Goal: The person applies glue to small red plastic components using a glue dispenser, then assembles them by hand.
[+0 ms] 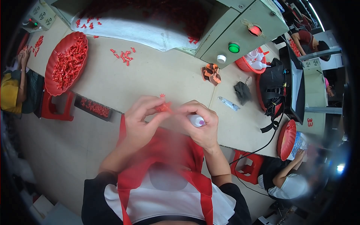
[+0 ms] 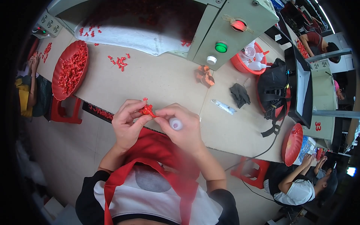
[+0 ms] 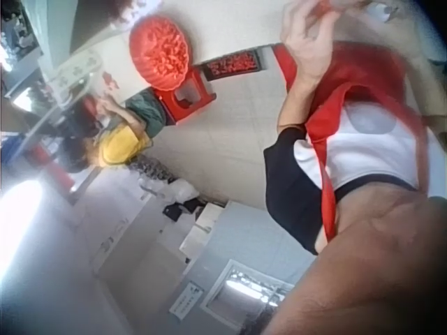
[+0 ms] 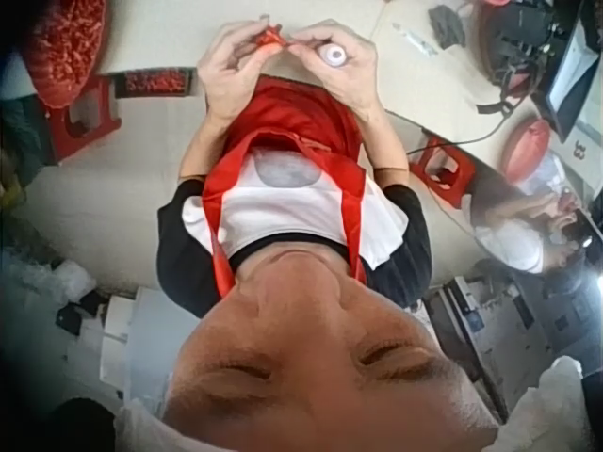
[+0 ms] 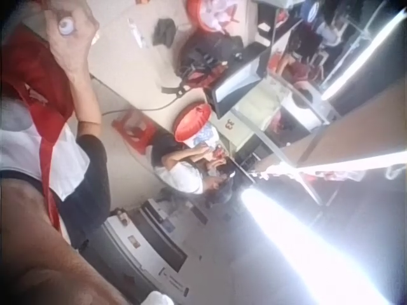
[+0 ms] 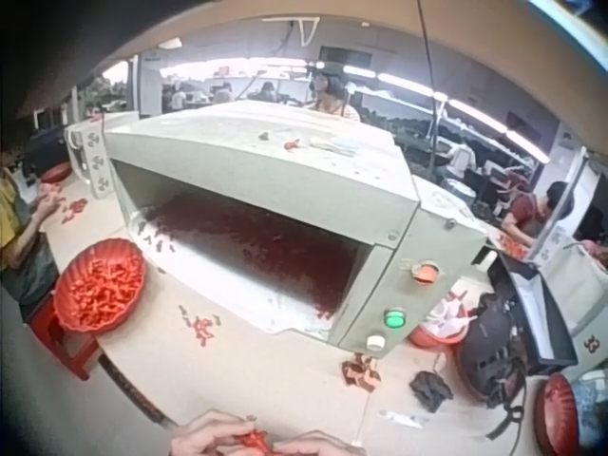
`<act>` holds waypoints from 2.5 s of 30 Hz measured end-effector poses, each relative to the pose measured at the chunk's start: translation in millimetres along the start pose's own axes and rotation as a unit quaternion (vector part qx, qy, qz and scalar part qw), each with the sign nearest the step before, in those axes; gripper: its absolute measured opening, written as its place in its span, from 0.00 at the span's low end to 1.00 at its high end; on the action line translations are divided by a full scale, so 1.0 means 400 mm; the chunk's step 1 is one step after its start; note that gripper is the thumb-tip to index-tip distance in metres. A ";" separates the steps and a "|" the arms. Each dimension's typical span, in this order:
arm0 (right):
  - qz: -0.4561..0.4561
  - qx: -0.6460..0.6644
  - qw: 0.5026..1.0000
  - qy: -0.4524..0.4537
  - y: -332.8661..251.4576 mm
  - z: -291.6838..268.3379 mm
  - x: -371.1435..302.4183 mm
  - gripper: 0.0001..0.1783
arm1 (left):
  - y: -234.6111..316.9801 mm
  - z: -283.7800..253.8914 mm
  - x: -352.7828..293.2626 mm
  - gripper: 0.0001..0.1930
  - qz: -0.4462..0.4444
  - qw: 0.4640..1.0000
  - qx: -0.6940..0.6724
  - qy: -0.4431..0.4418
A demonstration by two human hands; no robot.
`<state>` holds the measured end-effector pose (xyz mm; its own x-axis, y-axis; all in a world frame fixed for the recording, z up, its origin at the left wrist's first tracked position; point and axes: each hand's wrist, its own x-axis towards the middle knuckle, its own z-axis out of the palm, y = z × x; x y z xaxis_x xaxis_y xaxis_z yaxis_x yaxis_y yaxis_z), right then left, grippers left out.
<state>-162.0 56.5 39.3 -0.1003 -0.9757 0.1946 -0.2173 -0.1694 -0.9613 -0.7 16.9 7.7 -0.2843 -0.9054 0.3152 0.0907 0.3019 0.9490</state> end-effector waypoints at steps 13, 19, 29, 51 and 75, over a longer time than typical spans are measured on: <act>-0.044 0.000 0.998 0.035 0.014 0.009 -0.002 0.06 | 0.025 0.000 -0.005 0.16 -0.021 1.000 0.007 0.000; -0.044 0.006 0.998 0.040 0.016 0.011 0.001 0.06 | 0.018 0.005 -0.002 0.16 -0.017 1.000 0.005 0.003; -0.042 -0.013 0.998 0.038 0.018 0.025 0.009 0.06 | 0.032 -0.012 -0.001 0.15 -0.021 0.997 0.066 0.018; -0.004 0.052 0.998 0.032 0.081 0.104 0.036 0.05 | 0.001 -0.062 0.010 0.14 -0.080 0.994 0.023 0.069; 0.059 -0.020 0.997 0.036 0.121 0.006 0.006 0.05 | -0.047 -0.582 0.279 0.17 0.022 0.706 0.700 0.109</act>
<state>-170.3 45.7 -7.1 -0.1962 -0.9760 0.0944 -0.2391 -0.0458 -0.9699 188.2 -159.4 25.9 -0.1426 -0.8647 0.4817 -0.9800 0.1916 0.0538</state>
